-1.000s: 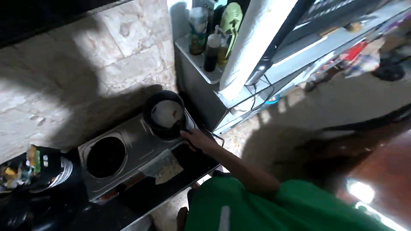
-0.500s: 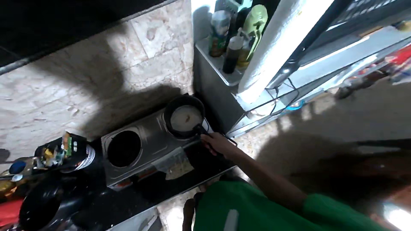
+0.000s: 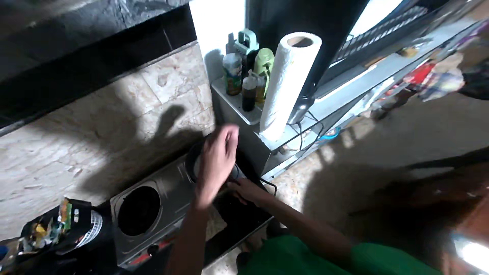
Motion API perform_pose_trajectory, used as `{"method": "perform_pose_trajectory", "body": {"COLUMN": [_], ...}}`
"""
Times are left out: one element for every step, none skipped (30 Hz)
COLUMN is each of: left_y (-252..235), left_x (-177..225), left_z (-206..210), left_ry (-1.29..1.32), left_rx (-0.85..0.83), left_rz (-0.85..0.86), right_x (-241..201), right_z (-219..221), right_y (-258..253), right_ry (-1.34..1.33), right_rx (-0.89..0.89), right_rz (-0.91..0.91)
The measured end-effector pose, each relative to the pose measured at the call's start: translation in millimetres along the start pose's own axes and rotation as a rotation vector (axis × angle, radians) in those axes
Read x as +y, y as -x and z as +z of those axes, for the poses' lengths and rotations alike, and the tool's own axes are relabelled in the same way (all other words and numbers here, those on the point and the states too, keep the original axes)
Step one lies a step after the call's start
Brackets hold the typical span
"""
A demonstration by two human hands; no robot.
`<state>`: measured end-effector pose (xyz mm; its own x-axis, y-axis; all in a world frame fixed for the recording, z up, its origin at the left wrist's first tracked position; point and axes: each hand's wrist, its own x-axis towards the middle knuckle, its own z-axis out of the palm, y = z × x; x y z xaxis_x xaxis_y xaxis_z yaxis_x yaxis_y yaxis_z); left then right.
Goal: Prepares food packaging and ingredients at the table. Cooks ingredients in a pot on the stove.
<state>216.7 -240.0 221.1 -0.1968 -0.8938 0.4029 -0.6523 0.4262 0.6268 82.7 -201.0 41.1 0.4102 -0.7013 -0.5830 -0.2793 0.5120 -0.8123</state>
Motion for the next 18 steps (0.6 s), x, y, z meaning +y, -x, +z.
{"method": "perform_pose_trajectory", "body": {"left_y": [-41.2,-82.7,-120.2,-151.7,-176.6,-195.8,-210.7,-221.1,-227.7,-233.0,-237.8,-241.8,-243.3,-242.2,-243.3,-246.8,-249.5,-251.5], "left_x": [8.9,13.1,16.3,19.1,21.5,23.2,23.6,22.3,21.0,22.1,25.2,27.9,32.0,36.7,39.6,39.5,38.3,36.9], "left_z": [0.8,6.3,13.2,21.4,30.1,39.1,48.5,59.0,69.7,78.2,84.6,90.2,93.9,96.3,100.2,105.5,109.3,111.2], "left_ry": [-0.028,-0.036,-0.051,-0.074,-0.099,-0.127,-0.156,-0.174,-0.19,-0.219,-0.243,-0.261,-0.274,-0.282,-0.3,-0.327,-0.341,-0.343], "left_rx": [-0.009,-0.005,-0.015,-0.035,-0.059,-0.085,-0.123,-0.162,-0.198,-0.235,-0.262,-0.285,-0.303,-0.303,-0.285,-0.26,-0.239,-0.226], "left_rz": [0.046,0.086,0.096,0.073,0.027,-0.029,-0.072,-0.098,-0.109,-0.115,-0.118,-0.127,-0.141,-0.153,-0.162,-0.165,-0.162,-0.154], "right_x": [-1.1,-1.7,-1.6,-1.1,-1.7,-3.2,-5.0,-6.0,-6.9,-8.2,-8.9,-8.6,-7.1,-6.5,-6.3,-6.1,-6.7,-7.5], "right_z": [-6.3,-11.2,-13.0,-12.4,-10.7,-9.0,-8.0,-8.2,-10.0,-12.2,-13.9,-14.9,-16.1,-17.3,-18.4,-19.1,-18.9,-16.8], "right_y": [6.2,10.3,12.5,13.3,13.1,12.0,10.5,8.8,7.5,6.4,5.8,6.0,6.3,6.6,6.7,6.4,5.0,2.6], "right_ry": [-0.011,-0.024,-0.041,-0.053,-0.053,-0.051,-0.049,-0.054,-0.057,-0.058,-0.059,-0.057,-0.051,-0.046,-0.042,-0.049,-0.058,-0.075], "right_rx": [-0.009,-0.01,-0.001,0.011,0.023,0.037,0.047,0.053,0.049,0.044,0.036,0.028,0.016,0.002,-0.007,-0.009,-0.007,-0.001], "right_rz": [0.006,0.009,0.005,-0.002,-0.003,-0.001,0.006,0.011,0.016,0.016,0.013,0.01,0.004,0.002,-0.001,-0.002,0.001,0.005]}}
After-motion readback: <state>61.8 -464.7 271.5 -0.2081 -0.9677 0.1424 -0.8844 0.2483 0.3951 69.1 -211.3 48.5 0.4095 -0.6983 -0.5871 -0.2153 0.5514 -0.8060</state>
